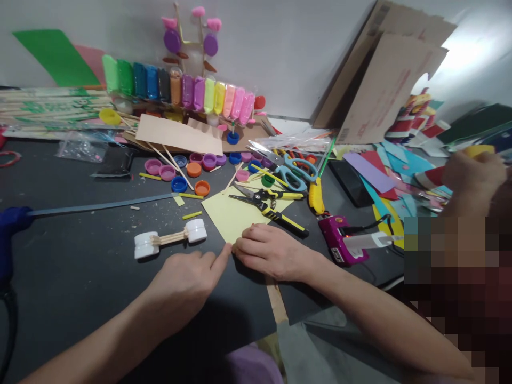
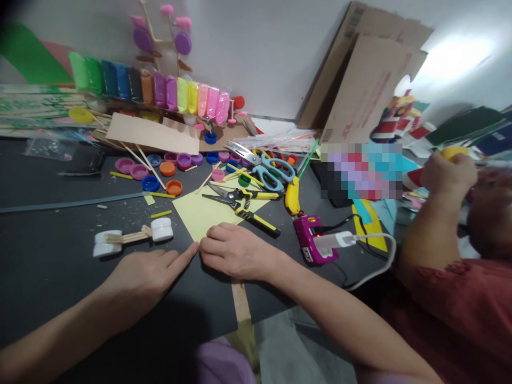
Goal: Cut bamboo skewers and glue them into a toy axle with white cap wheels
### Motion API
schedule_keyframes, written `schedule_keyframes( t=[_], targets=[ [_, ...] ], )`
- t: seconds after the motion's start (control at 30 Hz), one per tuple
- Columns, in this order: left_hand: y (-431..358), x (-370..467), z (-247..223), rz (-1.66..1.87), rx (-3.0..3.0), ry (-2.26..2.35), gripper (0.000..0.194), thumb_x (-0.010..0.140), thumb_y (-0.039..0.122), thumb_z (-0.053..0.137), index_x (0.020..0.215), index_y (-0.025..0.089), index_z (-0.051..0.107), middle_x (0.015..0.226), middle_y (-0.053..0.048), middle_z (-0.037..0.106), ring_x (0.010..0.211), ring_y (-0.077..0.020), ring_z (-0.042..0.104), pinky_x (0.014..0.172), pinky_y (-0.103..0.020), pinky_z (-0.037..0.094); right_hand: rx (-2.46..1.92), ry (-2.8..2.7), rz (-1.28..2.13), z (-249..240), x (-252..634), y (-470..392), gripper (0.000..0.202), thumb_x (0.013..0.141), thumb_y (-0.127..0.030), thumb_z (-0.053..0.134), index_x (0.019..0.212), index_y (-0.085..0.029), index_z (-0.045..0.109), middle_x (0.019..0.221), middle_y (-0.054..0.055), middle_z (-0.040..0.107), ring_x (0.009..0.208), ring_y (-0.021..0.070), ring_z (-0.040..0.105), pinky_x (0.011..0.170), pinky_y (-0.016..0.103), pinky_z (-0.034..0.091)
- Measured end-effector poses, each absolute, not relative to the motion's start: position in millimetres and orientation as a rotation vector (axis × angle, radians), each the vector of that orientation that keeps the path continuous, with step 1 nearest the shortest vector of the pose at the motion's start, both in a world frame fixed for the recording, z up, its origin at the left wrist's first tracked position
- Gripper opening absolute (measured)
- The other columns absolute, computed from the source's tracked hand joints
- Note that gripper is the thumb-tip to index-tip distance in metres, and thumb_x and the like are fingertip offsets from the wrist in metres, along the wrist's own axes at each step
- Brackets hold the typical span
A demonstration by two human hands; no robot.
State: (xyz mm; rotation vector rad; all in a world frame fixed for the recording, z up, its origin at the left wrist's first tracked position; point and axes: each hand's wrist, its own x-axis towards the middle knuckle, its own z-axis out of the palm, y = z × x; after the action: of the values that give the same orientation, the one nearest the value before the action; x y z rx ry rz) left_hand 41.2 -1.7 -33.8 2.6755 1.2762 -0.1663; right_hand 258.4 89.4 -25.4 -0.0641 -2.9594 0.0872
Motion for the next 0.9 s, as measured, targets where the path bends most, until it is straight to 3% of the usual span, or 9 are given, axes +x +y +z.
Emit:
schedule_keyframes(
  t=[0.37,0.8,0.9],
  targets=[
    [-2,41,-36,-0.187,2.669,1.273,0.065,0.084,-0.001,0.045,0.148,0.007,0.039,0.090,-0.008,0.071,0.074,-0.0261,0.070,0.052,-0.037,0.057,-0.160,-2.913,0.255,-27,275,86,0.032,0.104,-0.017,0.036,0.095,-0.013,0.066,0.090,0.011,0.068,0.094,0.0207,0.057,0.083,0.036,0.050],
    [-3,40,-38,-0.180,2.686,1.269,0.067,0.083,-0.002,0.045,0.149,0.006,0.038,0.091,-0.010,0.071,0.073,-0.0243,0.069,0.054,-0.035,0.056,-0.391,-2.797,0.323,-27,302,74,0.016,0.096,-0.009,0.048,0.093,-0.016,0.061,0.092,0.010,0.070,0.090,0.0197,0.060,0.080,0.034,0.053],
    [-3,40,-39,-0.187,2.688,1.275,0.066,0.084,-0.001,0.045,0.149,0.008,0.038,0.092,-0.010,0.071,0.073,-0.0236,0.070,0.055,-0.034,0.056,-0.452,-2.772,0.284,-27,304,74,0.015,0.097,-0.011,0.048,0.100,-0.016,0.061,0.100,0.012,0.070,0.093,0.0201,0.061,0.082,0.035,0.054]
  ],
)
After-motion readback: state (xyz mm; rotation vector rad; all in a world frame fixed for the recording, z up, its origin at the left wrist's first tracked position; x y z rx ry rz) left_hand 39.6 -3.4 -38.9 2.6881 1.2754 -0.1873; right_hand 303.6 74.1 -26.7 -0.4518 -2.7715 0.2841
